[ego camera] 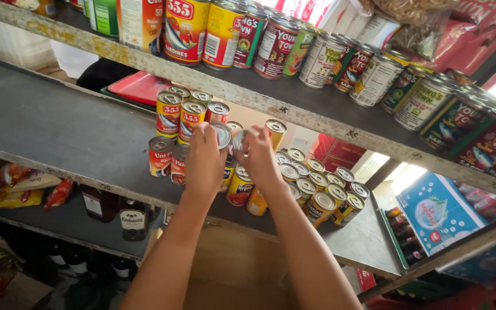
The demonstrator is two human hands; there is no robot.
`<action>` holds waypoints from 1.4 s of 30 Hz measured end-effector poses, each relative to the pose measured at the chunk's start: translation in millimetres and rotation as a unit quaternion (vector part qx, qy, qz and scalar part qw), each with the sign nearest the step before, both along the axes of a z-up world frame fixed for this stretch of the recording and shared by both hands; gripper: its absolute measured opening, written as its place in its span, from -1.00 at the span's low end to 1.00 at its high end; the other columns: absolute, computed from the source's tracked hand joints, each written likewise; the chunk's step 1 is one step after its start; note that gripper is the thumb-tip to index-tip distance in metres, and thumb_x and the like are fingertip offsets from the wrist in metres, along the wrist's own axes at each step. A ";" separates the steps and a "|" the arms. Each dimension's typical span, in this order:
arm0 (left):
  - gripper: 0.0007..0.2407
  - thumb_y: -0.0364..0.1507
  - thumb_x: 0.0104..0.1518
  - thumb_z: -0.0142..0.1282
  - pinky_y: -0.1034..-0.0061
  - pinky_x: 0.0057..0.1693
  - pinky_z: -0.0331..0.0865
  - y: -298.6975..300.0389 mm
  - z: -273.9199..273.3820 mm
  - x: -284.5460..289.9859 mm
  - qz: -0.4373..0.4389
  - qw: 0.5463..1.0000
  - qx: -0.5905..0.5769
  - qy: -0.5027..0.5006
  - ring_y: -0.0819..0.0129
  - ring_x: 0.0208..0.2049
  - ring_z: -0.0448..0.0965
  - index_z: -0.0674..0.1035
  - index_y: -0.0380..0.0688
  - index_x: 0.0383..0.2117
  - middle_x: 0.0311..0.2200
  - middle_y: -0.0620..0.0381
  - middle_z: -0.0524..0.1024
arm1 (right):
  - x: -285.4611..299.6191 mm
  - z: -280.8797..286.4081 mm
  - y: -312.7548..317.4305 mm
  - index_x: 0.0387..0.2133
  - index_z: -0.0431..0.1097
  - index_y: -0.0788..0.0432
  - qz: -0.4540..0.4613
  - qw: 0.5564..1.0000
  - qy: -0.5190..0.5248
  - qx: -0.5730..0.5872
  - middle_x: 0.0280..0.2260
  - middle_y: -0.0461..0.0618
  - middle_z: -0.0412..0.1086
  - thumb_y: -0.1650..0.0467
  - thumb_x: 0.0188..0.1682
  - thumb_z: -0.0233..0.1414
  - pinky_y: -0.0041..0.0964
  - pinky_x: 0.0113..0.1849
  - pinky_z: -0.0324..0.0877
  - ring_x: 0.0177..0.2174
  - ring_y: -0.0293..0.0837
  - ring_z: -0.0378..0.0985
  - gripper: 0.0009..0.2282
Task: Organizing and shelf-stocking various canned goods in a grocery store setting.
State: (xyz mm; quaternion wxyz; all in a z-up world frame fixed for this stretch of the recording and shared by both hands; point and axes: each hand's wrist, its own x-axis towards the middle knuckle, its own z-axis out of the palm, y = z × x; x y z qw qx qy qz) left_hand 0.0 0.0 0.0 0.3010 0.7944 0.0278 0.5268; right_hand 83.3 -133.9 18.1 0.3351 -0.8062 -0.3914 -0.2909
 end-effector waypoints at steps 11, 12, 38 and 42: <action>-0.68 -0.44 0.06 0.37 0.13 0.02 0.45 -16.4 7.4 -32.7 -0.069 0.989 0.003 -0.132 -0.19 0.00 0.53 0.42 -0.22 -0.20 -0.06 -0.18 0.48 | -51.3 2.0 -59.9 -0.21 0.23 0.21 -0.044 0.982 -0.019 0.181 -0.20 0.11 0.40 0.53 -0.20 0.27 -0.23 -0.20 0.45 -0.22 -0.06 0.50 -0.64; -0.68 -0.42 0.09 0.40 0.14 -0.01 0.46 -21.8 8.5 -33.6 -0.078 0.990 -0.021 -0.119 -0.13 -0.06 0.57 0.43 -0.19 -0.20 -0.14 -0.10 0.51 | -58.7 6.1 -71.2 -0.11 0.23 0.21 -0.050 0.976 0.006 0.211 -0.23 0.05 0.40 0.51 -0.18 0.26 -0.28 -0.23 0.46 -0.26 -0.14 0.50 -0.60; -0.54 -0.30 0.03 0.35 0.05 -0.06 0.44 -109.1 -27.7 -35.7 -0.302 0.932 0.131 0.154 -0.17 -0.05 0.53 0.36 -0.19 -0.05 -0.13 -0.14 0.49 | -88.1 11.4 -184.9 -0.10 0.48 0.14 -0.079 0.966 0.233 -0.076 -0.08 -0.02 0.34 0.40 -0.34 0.38 -0.27 -0.22 0.42 -0.22 -0.14 0.46 -0.53; -0.46 -0.36 -0.11 0.39 0.10 -0.06 0.46 -108.9 -21.8 -39.4 -0.264 0.931 0.201 0.151 -0.15 0.05 0.42 0.36 -0.13 0.01 0.09 -0.16 0.27 | -91.1 12.6 -189.0 0.00 0.42 0.05 -0.074 0.945 0.300 -0.109 0.03 -0.04 0.23 0.45 -0.38 0.36 -0.27 -0.17 0.50 -0.18 -0.12 0.48 -0.43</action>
